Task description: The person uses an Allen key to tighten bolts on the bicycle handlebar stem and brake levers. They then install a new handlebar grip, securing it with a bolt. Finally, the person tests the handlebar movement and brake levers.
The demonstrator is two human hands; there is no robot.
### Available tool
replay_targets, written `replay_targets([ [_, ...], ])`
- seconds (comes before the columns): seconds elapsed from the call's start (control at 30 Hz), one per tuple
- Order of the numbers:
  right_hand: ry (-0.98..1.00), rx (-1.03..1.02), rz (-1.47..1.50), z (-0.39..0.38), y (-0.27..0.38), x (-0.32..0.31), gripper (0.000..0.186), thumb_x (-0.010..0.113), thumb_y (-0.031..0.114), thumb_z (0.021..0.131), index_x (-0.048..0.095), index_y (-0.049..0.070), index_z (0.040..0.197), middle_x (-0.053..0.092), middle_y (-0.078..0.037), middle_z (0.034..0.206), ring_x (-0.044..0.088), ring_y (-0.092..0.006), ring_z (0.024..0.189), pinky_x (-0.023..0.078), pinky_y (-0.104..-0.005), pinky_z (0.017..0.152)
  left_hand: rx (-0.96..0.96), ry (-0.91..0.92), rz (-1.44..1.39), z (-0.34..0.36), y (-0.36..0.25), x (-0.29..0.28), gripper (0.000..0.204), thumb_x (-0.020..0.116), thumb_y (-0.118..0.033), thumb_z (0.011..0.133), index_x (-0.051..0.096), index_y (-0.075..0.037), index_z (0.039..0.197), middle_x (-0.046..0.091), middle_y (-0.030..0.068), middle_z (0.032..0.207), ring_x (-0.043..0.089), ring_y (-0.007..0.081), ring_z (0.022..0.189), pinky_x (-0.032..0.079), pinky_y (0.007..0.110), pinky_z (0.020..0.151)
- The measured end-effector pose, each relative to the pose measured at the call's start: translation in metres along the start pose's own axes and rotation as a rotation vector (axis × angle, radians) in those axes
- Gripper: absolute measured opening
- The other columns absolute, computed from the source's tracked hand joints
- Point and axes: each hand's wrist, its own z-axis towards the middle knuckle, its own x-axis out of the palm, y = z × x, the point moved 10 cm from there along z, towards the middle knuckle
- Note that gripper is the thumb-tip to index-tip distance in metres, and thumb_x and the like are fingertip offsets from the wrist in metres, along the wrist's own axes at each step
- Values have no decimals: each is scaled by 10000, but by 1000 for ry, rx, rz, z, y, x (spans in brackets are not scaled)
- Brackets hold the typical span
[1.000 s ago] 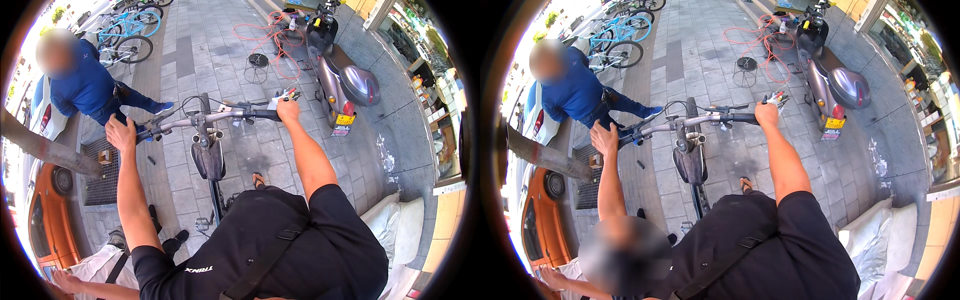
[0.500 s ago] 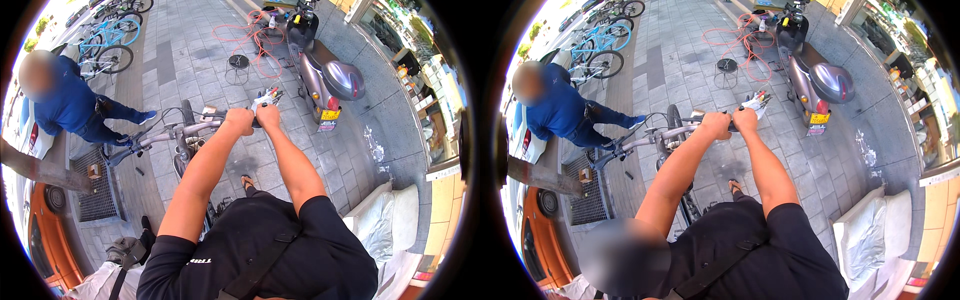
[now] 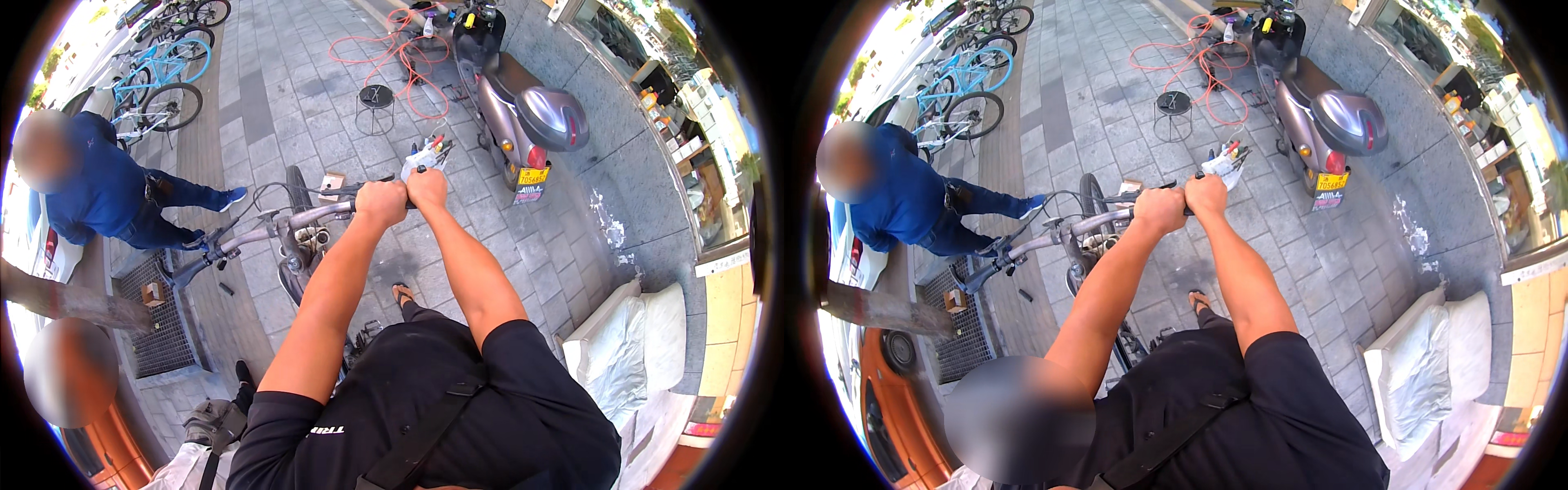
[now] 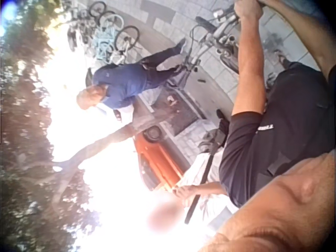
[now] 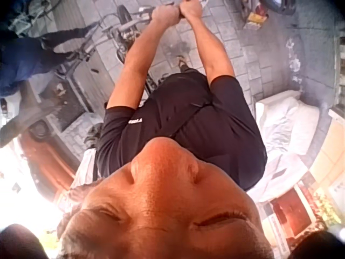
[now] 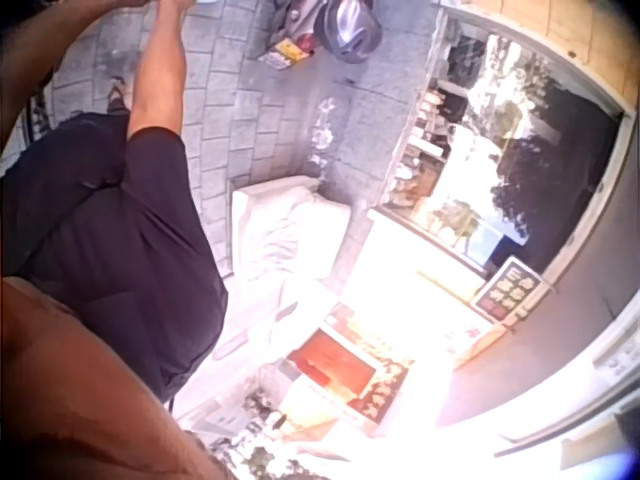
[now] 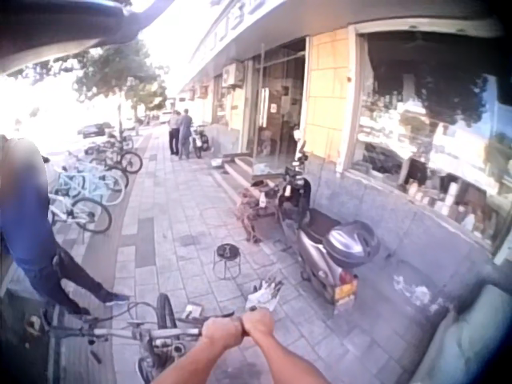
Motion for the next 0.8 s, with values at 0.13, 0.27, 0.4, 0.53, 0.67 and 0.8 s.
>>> replay_targets([
  [0.13,-22,-21,-6,-3,-2,-1,386,638,312,945,801,-22,1053,751,-311,1104,722,-476,1095,563,-522,987,6,23,-3,-1,-1,3,231,702,-207,831,757,-77,1013,809,157,960,800,332,892,629,454,800],
  [0.27,-47,-9,10,-9,-2,-3,399,635,330,937,804,-13,1049,751,-311,1093,720,-485,1089,561,-522,987,1,13,1,-1,0,6,224,716,-206,822,760,-86,1006,810,151,965,800,325,903,626,445,807],
  [0.4,-45,-37,7,2,-9,-2,456,643,370,930,790,-45,1046,748,-323,1096,721,-491,1089,560,-528,986,22,14,15,5,-5,6,231,735,-216,824,750,-81,1011,811,128,978,797,317,909,623,440,805],
  [0.53,92,-114,28,-3,5,-7,513,671,377,933,728,-80,1158,723,-332,1181,692,-469,1159,532,-526,1026,64,-44,-37,-1,-2,-5,375,797,-293,823,707,-72,1112,793,130,1063,775,317,995,615,441,848],
  [0.67,-339,-964,-36,-88,83,-71,616,754,241,869,565,-35,1387,605,-251,1306,593,-408,1250,483,-499,1076,305,-392,-162,-53,10,-55,463,824,-243,805,670,-52,1197,751,148,1102,721,335,1089,572,440,967],
  [0.8,175,-1153,-335,-132,98,-8,504,762,227,846,622,-13,1266,646,-233,1269,637,-390,1201,508,-499,1036,297,-598,-427,-137,68,-144,318,753,-116,828,691,-43,1131,732,157,1076,698,364,1070,560,457,941],
])
